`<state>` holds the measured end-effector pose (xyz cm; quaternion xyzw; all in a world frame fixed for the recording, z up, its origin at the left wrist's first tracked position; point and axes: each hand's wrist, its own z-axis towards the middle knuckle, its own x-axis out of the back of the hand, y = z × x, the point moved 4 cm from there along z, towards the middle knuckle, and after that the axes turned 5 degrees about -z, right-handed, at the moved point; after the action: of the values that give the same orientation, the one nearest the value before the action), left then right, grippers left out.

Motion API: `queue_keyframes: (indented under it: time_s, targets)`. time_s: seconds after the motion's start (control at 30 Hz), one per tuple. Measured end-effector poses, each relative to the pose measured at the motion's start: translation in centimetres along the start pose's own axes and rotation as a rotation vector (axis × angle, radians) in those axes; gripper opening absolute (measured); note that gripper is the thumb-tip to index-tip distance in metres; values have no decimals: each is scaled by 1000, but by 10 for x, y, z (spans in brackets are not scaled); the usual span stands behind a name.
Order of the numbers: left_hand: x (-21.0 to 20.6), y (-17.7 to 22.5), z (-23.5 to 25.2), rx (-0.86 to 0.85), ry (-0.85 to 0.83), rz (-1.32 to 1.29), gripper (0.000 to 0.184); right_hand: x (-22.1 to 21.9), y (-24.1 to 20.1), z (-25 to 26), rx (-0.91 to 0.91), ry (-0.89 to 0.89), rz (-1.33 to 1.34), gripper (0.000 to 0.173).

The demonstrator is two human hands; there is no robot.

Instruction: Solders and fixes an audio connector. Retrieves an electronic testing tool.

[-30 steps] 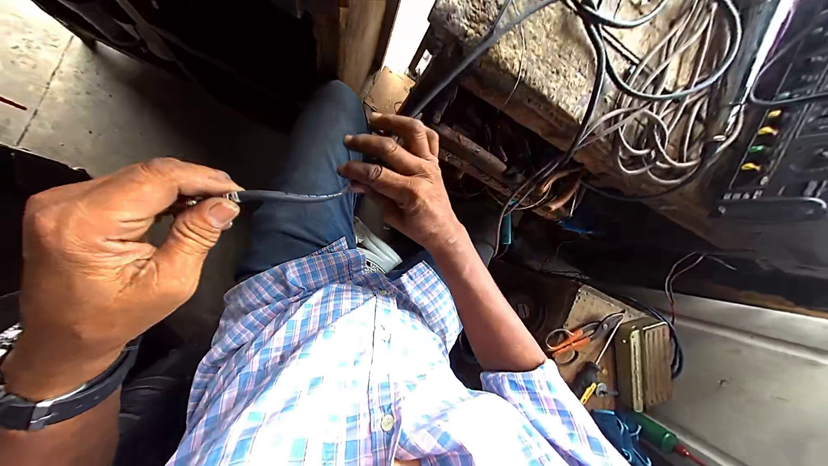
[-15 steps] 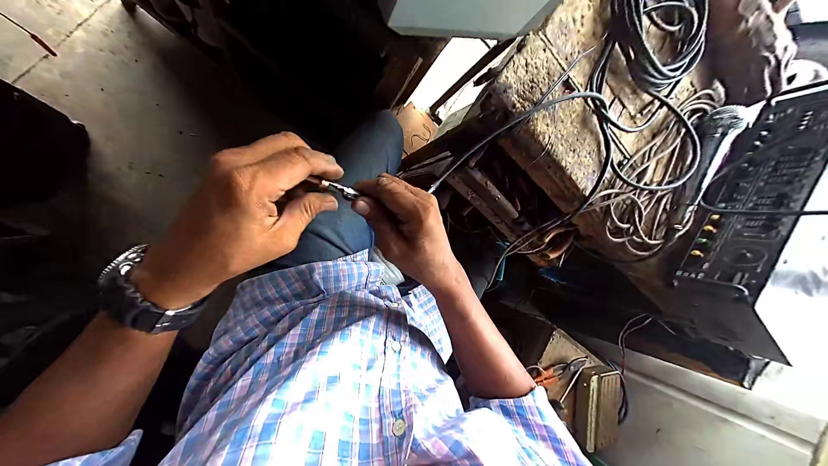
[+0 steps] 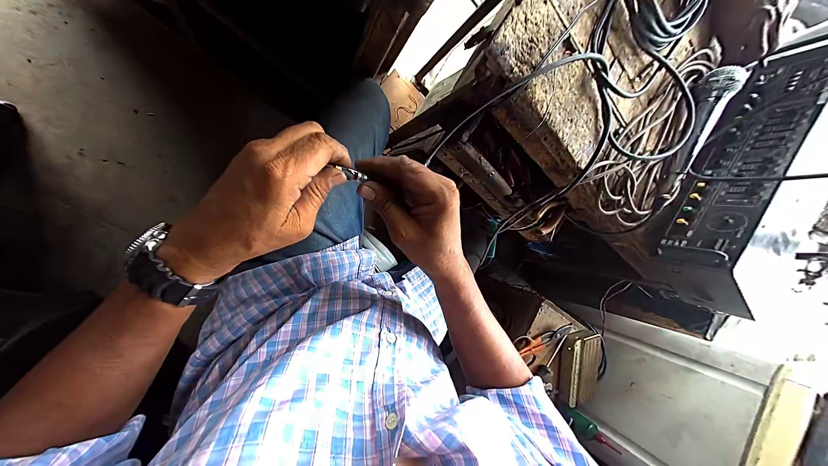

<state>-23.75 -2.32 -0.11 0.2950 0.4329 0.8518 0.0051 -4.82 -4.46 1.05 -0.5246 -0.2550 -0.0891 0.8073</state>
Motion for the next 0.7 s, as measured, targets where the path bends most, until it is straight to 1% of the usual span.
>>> queue_keyframes:
  time_s: [0.07, 0.13, 0.2, 0.33, 0.47, 0.53, 0.7]
  targets:
    - [-2, -1, 2, 11, 9, -15, 25, -1, 1, -1, 4, 83, 81, 20]
    - [-5, -2, 3, 26, 4, -27, 26, -1, 2, -1, 17, 108, 126, 18]
    - [-8, -2, 2, 40, -4, -35, 26, 0, 4, -2, 13, 98, 145, 18]
    - [-14, -5, 0, 59, -9, -48, 26, 0, 9, -5, -60, 80, 186, 16]
    - [-14, -3, -1, 74, -90, -56, 26, -2, 12, -9, -114, 72, 238, 14]
    - [-13, -1, 0, 59, -109, -15, 26, -2, 12, -10, -137, 61, 252, 13]
    - [-15, 5, 7, -16, -74, 103, 25, 2, 13, -9, -200, 12, 294, 12]
